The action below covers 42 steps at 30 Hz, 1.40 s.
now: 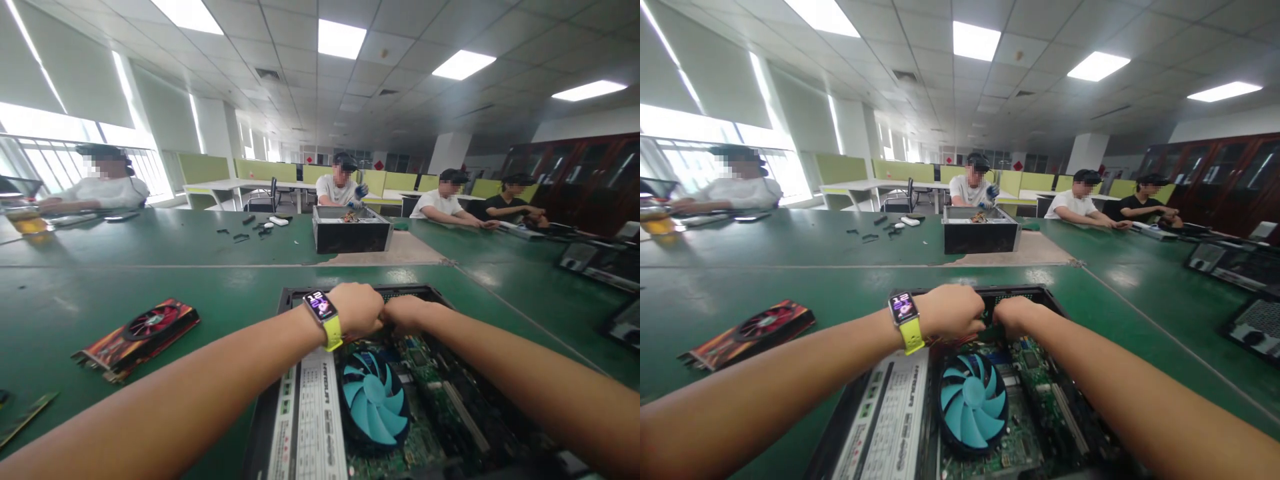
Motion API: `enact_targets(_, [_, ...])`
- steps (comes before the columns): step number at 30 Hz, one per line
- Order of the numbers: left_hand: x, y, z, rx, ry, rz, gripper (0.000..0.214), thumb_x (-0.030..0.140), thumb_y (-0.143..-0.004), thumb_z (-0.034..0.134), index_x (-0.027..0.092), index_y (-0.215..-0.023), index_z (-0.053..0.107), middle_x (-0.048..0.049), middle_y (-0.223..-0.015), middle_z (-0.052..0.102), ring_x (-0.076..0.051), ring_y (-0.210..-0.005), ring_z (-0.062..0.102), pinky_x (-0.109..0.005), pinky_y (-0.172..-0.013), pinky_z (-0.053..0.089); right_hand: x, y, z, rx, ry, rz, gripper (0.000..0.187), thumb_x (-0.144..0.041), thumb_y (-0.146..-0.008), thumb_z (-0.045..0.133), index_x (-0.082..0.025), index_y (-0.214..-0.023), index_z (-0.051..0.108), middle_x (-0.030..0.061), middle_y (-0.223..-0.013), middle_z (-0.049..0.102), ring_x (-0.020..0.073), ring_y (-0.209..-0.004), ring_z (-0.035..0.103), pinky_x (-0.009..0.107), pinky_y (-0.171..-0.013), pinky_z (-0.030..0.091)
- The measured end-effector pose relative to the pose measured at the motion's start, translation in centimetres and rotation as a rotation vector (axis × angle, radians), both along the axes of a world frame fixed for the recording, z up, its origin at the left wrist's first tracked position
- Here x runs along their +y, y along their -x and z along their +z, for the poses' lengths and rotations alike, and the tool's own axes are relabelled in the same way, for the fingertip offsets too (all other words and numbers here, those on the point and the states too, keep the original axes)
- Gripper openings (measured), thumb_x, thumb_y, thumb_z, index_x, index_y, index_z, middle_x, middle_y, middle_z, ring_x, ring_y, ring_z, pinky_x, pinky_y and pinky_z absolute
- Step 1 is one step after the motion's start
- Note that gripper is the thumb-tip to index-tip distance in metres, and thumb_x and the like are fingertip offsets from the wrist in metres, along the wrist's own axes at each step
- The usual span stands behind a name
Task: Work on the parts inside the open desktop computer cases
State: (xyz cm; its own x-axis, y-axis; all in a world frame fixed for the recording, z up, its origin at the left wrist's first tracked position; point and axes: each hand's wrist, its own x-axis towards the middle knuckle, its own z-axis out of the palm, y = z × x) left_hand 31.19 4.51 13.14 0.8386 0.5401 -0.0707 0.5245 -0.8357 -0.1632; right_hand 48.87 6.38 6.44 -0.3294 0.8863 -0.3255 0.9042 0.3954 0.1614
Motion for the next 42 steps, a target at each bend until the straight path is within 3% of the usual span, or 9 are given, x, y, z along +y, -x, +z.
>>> enact_targets(5, [-1.4, -2.9, -1.7, 0.278, 0.366, -0.008, 0.03, 0.009, -0.07, 0.058, 0.019, -0.096, 0.069, -0.0116, -0.097, 0.07, -0.027, -0.085, 0.065, -0.033, -0.072, 0.051, -0.9, -3.4, 1.1, 0.099, 0.072, -0.003, 0.025, -0.031, -0.069, 0.062, -0.022, -0.092, 0.069, 0.0054, -0.085, 0.067, 0.0226, -0.08, 0.061, 0.03, -0.067, 0.043])
enact_targets(10, [0.6, -3.0, -3.0, 0.218, 0.423, -0.007, 0.038, 0.006, -0.065, 0.053, 0.023, -0.096, 0.068, -0.0039, -0.083, 0.071, -0.018, -0.06, 0.064, -0.026, -0.056, 0.05, -1.9, -5.3, 6.3, 0.198, 0.217, -0.04, 0.023, -0.032, -0.071, 0.057, -0.017, -0.085, 0.068, 0.0017, -0.07, 0.062, 0.0157, -0.064, 0.058, 0.026, -0.059, 0.041])
enact_targets(15, [0.4, -2.3, -1.3, 0.138, 0.297, 0.015, 0.032, 0.007, -0.06, 0.056, 0.022, -0.085, 0.071, -0.0051, -0.081, 0.071, -0.021, -0.074, 0.065, -0.028, -0.067, 0.051, -2.3, -4.4, 9.8, 0.277, 0.269, -0.141, 0.022, -0.031, -0.072, 0.056, -0.015, -0.085, 0.065, 0.0011, -0.07, 0.061, 0.013, -0.056, 0.058, 0.024, -0.055, 0.043])
enact_targets(23, [-2.9, -1.2, -0.3, 0.096, 0.226, -0.009, 0.018, 0.019, -0.066, 0.057, 0.017, -0.077, 0.071, -0.0094, -0.071, 0.07, -0.024, -0.068, 0.065, -0.032, -0.06, 0.051, -1.9, -0.1, 5.0, 0.205, 0.283, -0.063, 0.027, -0.027, -0.07, 0.056, -0.017, -0.091, 0.07, 0.0001, -0.066, 0.062, 0.0133, -0.059, 0.058, 0.024, -0.058, 0.043])
enact_targets(26, [-3.9, -2.2, 0.3, 0.346, 0.282, 0.07, 0.006, 0.014, -0.063, 0.063, 0.015, -0.059, 0.067, -0.0086, -0.057, 0.066, -0.025, -0.066, 0.065, -0.036, -0.067, 0.053, -1.2, 1.2, 3.9, 0.197, 0.309, -0.042, 0.029, -0.024, -0.065, 0.058, -0.019, -0.091, 0.071, 0.0, -0.069, 0.065, 0.0139, -0.063, 0.058, 0.023, -0.059, 0.042])
enact_targets(32, [-3.1, -3.7, -0.4, 0.632, 0.439, 0.233, 0.031, 0.018, -0.071, 0.062, 0.018, -0.04, 0.055, -0.0062, -0.042, 0.058, -0.025, -0.059, 0.064, -0.037, -0.063, 0.055, -0.2, 2.3, 0.9, 0.247, 0.202, -0.017, 0.028, -0.029, -0.065, 0.06, -0.018, -0.089, 0.072, 0.0032, -0.079, 0.067, 0.0174, -0.073, 0.059, 0.023, -0.06, 0.041])
enact_targets(36, [-0.7, -3.5, -1.4, 0.541, 0.516, 0.256, 0.034, 0.04, -0.078, 0.056, 0.015, -0.056, 0.063, -0.0104, -0.053, 0.065, -0.027, -0.061, 0.065, -0.04, -0.064, 0.055, -0.7, 1.6, -1.3, 0.302, 0.159, -0.032, 0.031, -0.032, -0.067, 0.06, -0.02, -0.093, 0.07, 0.0018, -0.084, 0.067, 0.0159, -0.075, 0.059, 0.021, -0.06, 0.041])
enact_targets(39, [0.7, -3.5, -1.6, 0.451, 0.438, 0.205, 0.031, 0.038, -0.078, 0.055, 0.01, -0.078, 0.068, -0.0138, -0.072, 0.07, -0.028, -0.068, 0.067, -0.042, -0.071, 0.055, -0.9, 0.5, -1.8, 0.309, 0.208, -0.074, 0.026, -0.024, -0.063, 0.06, -0.02, -0.087, 0.07, -0.0019, -0.074, 0.065, 0.0117, -0.066, 0.057, 0.018, -0.055, 0.039])
enact_targets(42, [1.1, -3.8, -1.8, 0.495, 0.567, 0.192, 0.035, 0.033, -0.078, 0.056, 0.007, -0.1, 0.066, -0.0141, -0.078, 0.07, -0.026, -0.063, 0.066, -0.037, -0.06, 0.056, -0.5, -0.6, -1.9, 0.281, 0.222, -0.13, 0.026, -0.019, -0.06, 0.06, -0.02, -0.085, 0.069, -0.0029, -0.07, 0.063, 0.011, -0.063, 0.056, 0.018, -0.051, 0.037])
